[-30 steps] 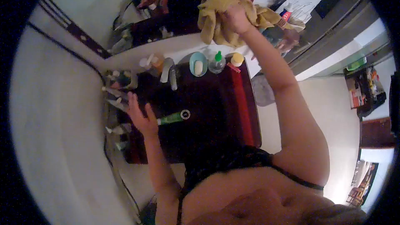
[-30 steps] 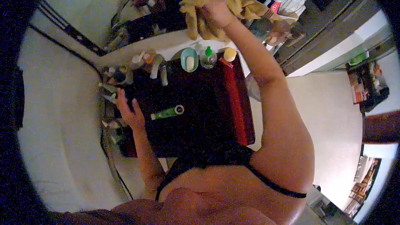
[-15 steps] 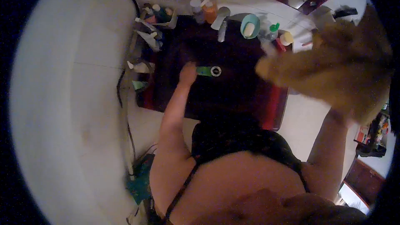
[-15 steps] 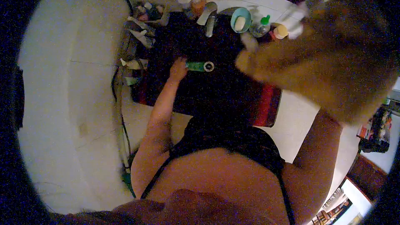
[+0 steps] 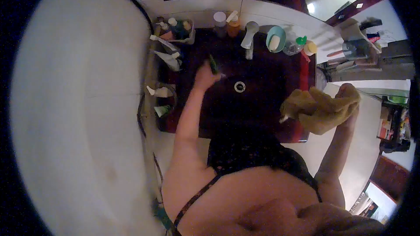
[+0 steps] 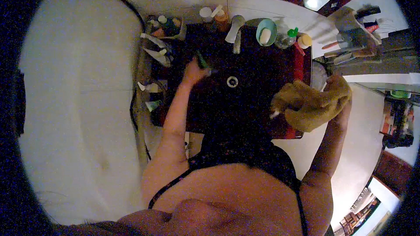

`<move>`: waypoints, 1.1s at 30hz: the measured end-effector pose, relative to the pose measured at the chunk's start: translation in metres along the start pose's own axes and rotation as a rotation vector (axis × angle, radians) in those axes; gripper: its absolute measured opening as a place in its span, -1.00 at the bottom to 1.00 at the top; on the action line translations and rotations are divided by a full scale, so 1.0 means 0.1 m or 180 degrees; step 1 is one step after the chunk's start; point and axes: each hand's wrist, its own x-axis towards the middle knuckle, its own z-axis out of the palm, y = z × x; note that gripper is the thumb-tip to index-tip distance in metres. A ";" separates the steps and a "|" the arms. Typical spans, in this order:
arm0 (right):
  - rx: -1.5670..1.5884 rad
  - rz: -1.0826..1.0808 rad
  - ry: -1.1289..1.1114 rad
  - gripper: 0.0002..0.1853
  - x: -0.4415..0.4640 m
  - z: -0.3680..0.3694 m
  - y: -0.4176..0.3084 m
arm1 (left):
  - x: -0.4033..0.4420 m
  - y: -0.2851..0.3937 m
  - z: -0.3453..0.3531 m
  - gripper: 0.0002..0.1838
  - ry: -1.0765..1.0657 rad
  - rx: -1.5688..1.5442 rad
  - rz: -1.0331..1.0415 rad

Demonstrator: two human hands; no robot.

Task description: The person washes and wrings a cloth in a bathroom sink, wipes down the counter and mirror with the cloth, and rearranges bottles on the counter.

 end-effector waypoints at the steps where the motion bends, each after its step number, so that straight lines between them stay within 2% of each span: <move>1: 0.2012 0.0902 -0.0203 -0.86 -0.04 0.01 0.03 | 0.12 0.20 -0.30 -0.24 0.0288 -0.0267 -0.0196; 2: 0.1797 0.0596 -0.0250 -0.74 -0.04 0.02 0.23 | 0.24 0.35 -0.50 -0.28 0.0634 -0.0265 -0.0105; 3: 0.1793 0.0619 -0.0204 -0.74 -0.06 0.05 0.17 | 0.40 0.43 -0.61 -0.31 0.0976 -0.0266 -0.0006; 5: 0.1929 0.0414 -0.0507 -0.65 -0.13 0.11 0.01 | 0.86 0.24 -0.55 -0.38 0.1423 -0.0332 0.0718; 6: 0.1461 0.0628 -0.0144 -0.64 -0.17 0.14 0.04 | 1.00 0.24 -0.55 -0.38 0.1374 -0.0342 0.0762; 8: 0.1563 0.0655 -0.0201 -0.66 -0.21 0.13 0.06 | 1.21 0.25 -0.48 -0.44 0.1421 -0.0193 0.0472; 9: 0.1685 0.0660 -0.0330 -0.68 -0.24 0.12 0.03 | 1.25 0.23 -0.44 -0.44 0.1370 -0.0215 0.0533; 11: 0.1554 0.0550 -0.0157 -0.67 -0.29 0.05 0.00 | 1.31 0.21 -0.39 -0.47 0.1560 0.0099 0.0365; 12: 0.1737 0.0654 -0.0096 -0.67 -0.33 0.03 0.03 | 1.31 0.21 -0.43 -0.51 0.1212 0.0124 -0.0032; 13: 0.1923 0.0757 -0.0037 -0.67 -0.36 0.00 0.06 | 1.32 0.22 -0.45 -0.51 0.1174 0.0115 0.0021; 15: 0.2022 0.0784 0.0018 -0.67 -0.41 -0.03 0.06 | 1.30 0.24 -0.50 -0.54 0.0813 0.0418 -0.0325; 16: 0.2134 0.0775 0.0023 -0.66 -0.44 -0.03 0.05 | 1.27 0.21 -0.49 -0.54 0.0782 0.0416 -0.0260; 18: 0.2081 0.0800 0.0099 -0.67 -0.53 0.03 -0.02 | 1.34 -0.02 -0.33 -0.56 0.1265 0.0544 -0.0016; 19: 0.2035 0.0829 0.0073 -0.67 -0.57 0.05 -0.05 | 1.48 -0.24 -0.25 -0.49 0.1069 0.0157 0.0246; 20: 0.2158 0.0935 0.0008 -0.69 -0.61 0.06 -0.06 | 1.39 -0.18 -0.30 -0.35 0.1098 0.0066 0.0200; 21: 0.2283 0.1042 -0.0070 -0.70 -0.64 0.06 -0.07 | 1.24 0.03 -0.48 -0.32 0.0557 0.0689 -0.0324; 22: 0.2520 0.1052 -0.0079 -0.70 -0.65 0.07 -0.03 | 1.19 -0.06 -0.47 -0.30 0.0740 0.0474 0.0032; 23: 0.2515 0.1017 0.0001 -0.70 -0.70 0.05 -0.07 | 1.03 0.02 -0.56 -0.27 0.0638 0.0406 0.0100; 24: 0.2993 0.0862 -0.0012 -0.68 -0.75 0.03 -0.10 | 0.84 0.17 -0.60 -0.36 0.0659 0.0413 0.0143; 25: 0.3481 0.0710 -0.0036 -0.66 -0.77 0.04 -0.14 | 0.69 0.21 -0.52 -0.50 0.0326 -0.0326 0.0002; 26: 0.4166 0.1118 0.0310 -0.62 -0.80 0.16 -0.21 | 0.53 0.24 -0.44 -0.63 -0.0032 -0.1046 -0.0148; 27: 0.4175 0.2068 -0.0065 -0.62 -0.79 0.31 0.15 | 0.28 0.48 -0.43 -0.71 -0.0427 -0.1272 0.0000; 28: 0.4279 0.1971 -0.0316 -0.64 -0.81 0.43 0.17 | 0.12 0.64 -0.36 -0.72 -0.0788 -0.1212 0.0320; 29: 0.4364 0.1809 -0.0565 -0.66 -0.82 0.58 0.09 | -0.05 0.76 -0.24 -0.75 -0.1254 -0.1988 0.0418; 30: 0.4376 0.1757 -0.0530 -0.66 -0.79 0.63 -0.03 | -0.26 1.05 -0.27 -0.75 -0.1439 -0.1867 0.0727; 31: 0.4003 0.1631 -0.0502 -0.65 -0.82 0.66 -0.17 | -0.37 1.25 -0.25 -0.73 -0.1806 -0.2088 0.0698; 32: 0.3631 0.1546 -0.0460 -0.65 -0.84 0.66 -0.27 | -0.42 1.32 -0.17 -0.64 -0.1990 -0.2367 0.1204; 33: 0.3641 0.1579 -0.0416 -0.65 -0.82 0.65 -0.30 | -0.46 1.45 -0.16 -0.64 -0.2043 -0.2351 0.1199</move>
